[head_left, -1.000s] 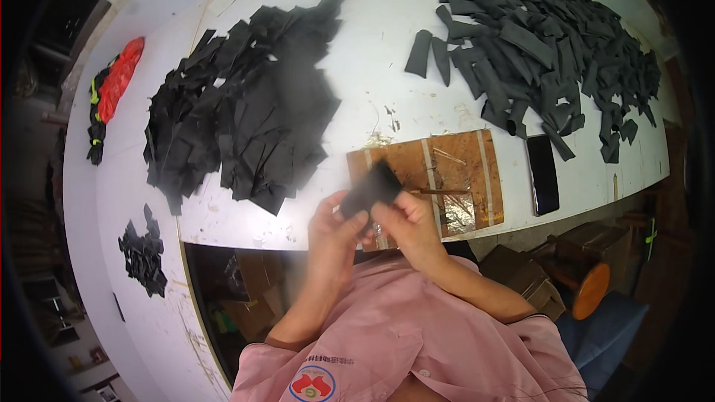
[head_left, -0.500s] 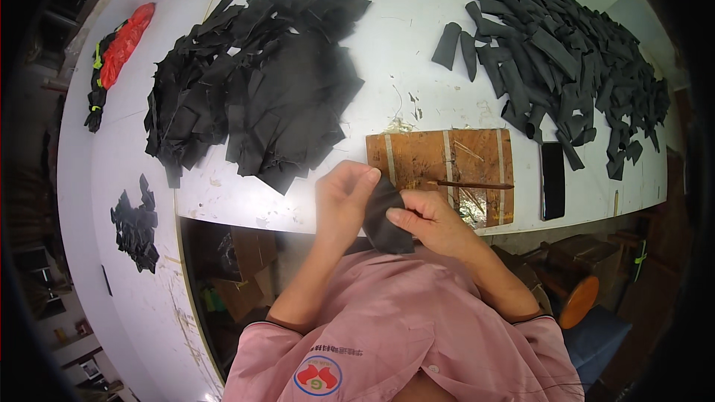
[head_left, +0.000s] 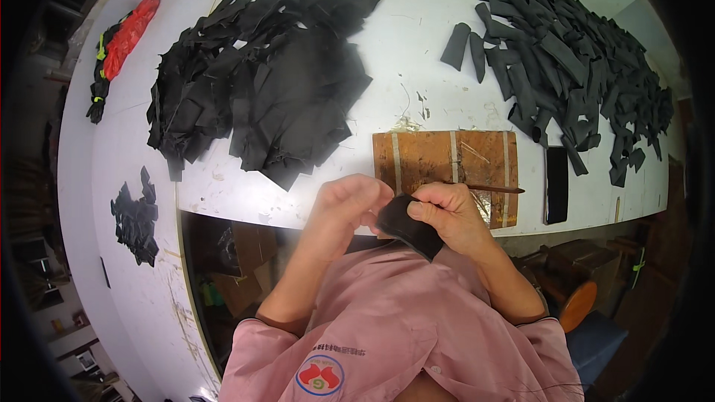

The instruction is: Sorting through small black fabric or foam strips on a workbench.

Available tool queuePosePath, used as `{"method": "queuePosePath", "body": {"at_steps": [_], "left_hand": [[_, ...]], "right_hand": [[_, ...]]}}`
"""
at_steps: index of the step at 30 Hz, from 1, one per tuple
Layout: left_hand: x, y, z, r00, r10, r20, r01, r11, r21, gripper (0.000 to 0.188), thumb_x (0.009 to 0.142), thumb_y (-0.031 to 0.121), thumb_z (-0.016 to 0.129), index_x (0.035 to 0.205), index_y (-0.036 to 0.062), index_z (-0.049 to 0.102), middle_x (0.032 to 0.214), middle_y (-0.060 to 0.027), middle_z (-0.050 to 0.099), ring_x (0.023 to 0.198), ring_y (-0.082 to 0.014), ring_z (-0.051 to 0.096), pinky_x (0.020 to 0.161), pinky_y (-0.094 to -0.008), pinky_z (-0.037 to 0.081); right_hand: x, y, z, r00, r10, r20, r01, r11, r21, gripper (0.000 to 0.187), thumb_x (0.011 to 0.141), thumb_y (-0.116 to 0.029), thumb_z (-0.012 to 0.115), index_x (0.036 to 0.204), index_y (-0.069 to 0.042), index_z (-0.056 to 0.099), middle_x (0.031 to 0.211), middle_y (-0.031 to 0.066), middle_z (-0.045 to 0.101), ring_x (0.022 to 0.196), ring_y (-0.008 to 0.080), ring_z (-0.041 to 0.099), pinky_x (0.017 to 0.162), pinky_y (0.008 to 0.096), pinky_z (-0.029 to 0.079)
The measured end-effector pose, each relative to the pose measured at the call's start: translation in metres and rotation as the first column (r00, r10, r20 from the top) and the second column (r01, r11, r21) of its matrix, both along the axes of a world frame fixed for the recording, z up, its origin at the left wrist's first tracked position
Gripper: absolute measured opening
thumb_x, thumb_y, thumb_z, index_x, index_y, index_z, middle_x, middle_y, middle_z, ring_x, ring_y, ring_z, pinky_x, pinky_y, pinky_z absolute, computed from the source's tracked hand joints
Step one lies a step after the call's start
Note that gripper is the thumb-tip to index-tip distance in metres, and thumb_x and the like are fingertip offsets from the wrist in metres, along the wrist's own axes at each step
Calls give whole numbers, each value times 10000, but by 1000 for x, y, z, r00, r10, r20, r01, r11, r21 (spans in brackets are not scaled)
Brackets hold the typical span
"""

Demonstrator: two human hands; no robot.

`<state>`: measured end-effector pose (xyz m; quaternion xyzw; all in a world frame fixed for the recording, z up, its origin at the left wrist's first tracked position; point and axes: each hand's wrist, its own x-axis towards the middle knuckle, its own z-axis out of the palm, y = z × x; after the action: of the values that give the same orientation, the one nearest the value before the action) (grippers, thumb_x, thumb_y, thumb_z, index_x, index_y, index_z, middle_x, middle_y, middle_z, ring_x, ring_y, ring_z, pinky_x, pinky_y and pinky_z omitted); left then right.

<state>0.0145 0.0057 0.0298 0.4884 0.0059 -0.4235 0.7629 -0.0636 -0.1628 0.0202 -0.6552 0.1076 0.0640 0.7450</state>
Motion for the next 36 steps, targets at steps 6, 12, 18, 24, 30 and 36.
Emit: {"method": "queuePosePath", "body": {"at_steps": [6,12,18,24,30,36], "left_hand": [[11,9,10,957,-258,132,239,961,141,100,766,45,625,836,-25,614,695,-41,595,561,-70,533,495,-175,439],[16,13,20,902,-394,175,340,900,275,81,773,19,611,847,-13,618,683,-29,595,566,-55,535,513,-171,442],[14,21,6,862,-452,228,389,879,275,79,772,-39,568,832,-6,608,698,-2,582,572,-35,513,506,-158,427],[-1,15,1,929,-308,203,239,922,304,85,752,-32,562,811,18,596,700,31,566,596,-12,493,515,-149,405],[-37,-9,-13,906,188,380,-255,957,135,50,773,-31,546,815,-8,560,665,-15,561,534,-58,493,489,-195,406],[-43,-21,-15,494,5,870,-561,766,314,67,748,12,587,807,-21,586,676,-93,591,569,-108,553,520,-256,457]], "right_hand": [[1,-3,5,979,199,-42,-201,978,-53,121,774,-86,577,737,29,584,577,-13,491,562,37,421,504,212,348],[6,-2,-1,957,285,-50,-288,955,-75,153,769,-87,575,671,26,541,545,-3,454,538,44,387,491,223,331],[10,1,3,918,397,-4,-393,908,-142,176,767,-87,572,655,32,505,542,36,425,527,80,381,499,251,337],[10,15,8,962,217,168,-68,782,-620,147,723,-97,625,783,13,549,698,82,497,653,226,480,611,315,393],[-4,36,13,971,-54,232,146,903,-404,222,690,-52,657,891,-5,576,772,98,512,645,238,512,576,305,427],[5,33,-2,904,94,417,252,671,-697,182,683,-2,611,857,16,565,767,130,511,653,263,530,553,326,435]]}}
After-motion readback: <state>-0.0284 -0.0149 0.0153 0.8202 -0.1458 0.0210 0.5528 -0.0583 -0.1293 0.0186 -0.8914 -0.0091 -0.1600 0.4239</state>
